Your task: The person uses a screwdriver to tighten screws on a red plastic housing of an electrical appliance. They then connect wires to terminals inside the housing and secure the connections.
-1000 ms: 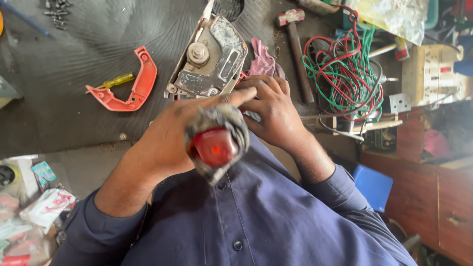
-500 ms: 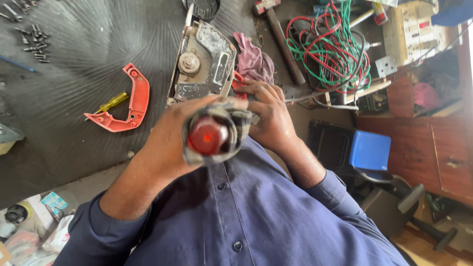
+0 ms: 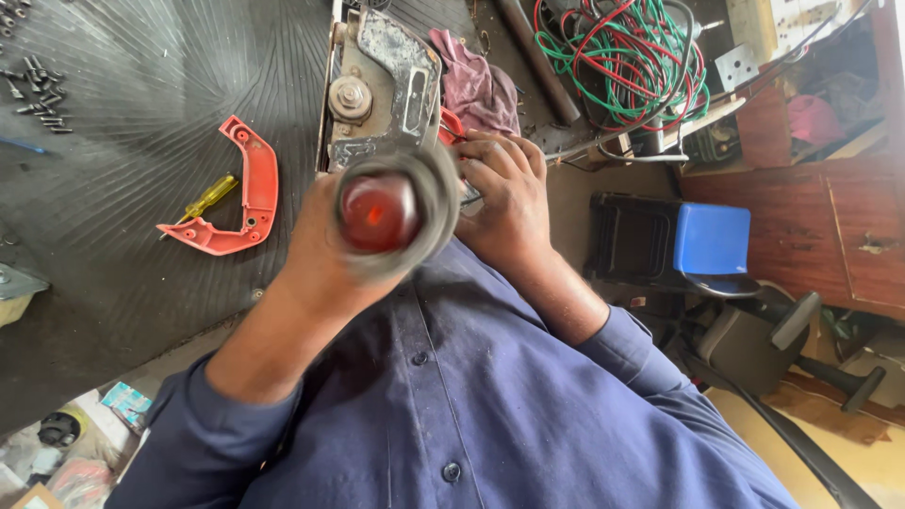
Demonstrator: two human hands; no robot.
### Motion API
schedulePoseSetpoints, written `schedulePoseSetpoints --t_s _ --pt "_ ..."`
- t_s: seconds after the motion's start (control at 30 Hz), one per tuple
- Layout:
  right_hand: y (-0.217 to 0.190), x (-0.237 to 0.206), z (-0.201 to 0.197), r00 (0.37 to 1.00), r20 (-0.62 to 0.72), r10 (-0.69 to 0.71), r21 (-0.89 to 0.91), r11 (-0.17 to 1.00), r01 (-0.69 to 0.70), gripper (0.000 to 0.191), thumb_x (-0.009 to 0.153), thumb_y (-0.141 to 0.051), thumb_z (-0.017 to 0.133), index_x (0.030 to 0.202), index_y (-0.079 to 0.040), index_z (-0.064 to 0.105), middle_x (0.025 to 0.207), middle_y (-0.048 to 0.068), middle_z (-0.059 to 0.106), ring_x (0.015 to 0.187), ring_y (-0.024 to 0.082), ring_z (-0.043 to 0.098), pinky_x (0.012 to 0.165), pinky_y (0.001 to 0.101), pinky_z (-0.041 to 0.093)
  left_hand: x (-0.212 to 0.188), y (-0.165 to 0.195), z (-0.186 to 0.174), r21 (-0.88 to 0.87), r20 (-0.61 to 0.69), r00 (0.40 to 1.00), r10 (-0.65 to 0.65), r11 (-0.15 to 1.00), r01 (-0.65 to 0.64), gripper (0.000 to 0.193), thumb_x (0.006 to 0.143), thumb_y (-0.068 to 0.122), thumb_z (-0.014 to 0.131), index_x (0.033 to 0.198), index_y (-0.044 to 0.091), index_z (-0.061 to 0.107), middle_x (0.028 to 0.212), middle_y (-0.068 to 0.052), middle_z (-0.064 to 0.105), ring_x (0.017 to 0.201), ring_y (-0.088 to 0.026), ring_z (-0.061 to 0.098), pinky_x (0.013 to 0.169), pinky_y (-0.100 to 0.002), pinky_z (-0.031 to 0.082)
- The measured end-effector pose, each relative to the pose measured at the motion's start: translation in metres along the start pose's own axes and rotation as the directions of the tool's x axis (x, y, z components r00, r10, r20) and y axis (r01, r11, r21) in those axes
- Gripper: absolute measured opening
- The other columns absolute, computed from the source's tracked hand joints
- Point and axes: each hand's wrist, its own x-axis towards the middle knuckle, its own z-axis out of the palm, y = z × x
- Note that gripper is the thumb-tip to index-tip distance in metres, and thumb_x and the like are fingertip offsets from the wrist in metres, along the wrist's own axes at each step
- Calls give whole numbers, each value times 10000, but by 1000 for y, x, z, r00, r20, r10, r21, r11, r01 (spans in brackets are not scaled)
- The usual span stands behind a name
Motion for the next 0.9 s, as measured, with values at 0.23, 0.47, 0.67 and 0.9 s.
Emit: schedulePoseSetpoints --t_s 0.23,0.47,0.67,0.9 --pt "-21 -3 11 996 -73 46 -58 997 -51 288 862 -286 888 1005 -135 688 1177 9 692 1214 221 619 1102 437 381 -29 -21 11 -155 -201 977 -73 987 42 127 1084 204 679 1065 78 674 980 -33 673 814 -148 644 716 -318 530" --pt "-24 -9 10 995 -66 77 -26 997 -79 217 879 -207 845 1033 -133 712 1230 29 653 1248 254 582 1101 444 377 -85 -77 -49 -558 -457 721 -521 799 224 521 1225 404 474 891 5 445 737 -46 480 557 -73 407 546 -216 325" --pt "-24 -8 8 990 39 138 -2 990 -138 209 872 -168 833 1029 -118 705 1308 72 596 1274 305 520 1111 457 341 -156 -135 -97 153 -342 737 -583 739 656 467 1222 243 498 856 -25 610 750 -111 628 679 -237 591 660 -390 450" --pt "-23 -9 7 999 -18 29 -45 999 -30 229 882 -173 848 1061 -112 720 1313 70 601 1303 299 524 1138 475 324 -234 -142 -88 487 -344 679 -648 495 720 364 1159 234 560 864 79 705 778 -128 689 743 -358 684 719 -485 510"
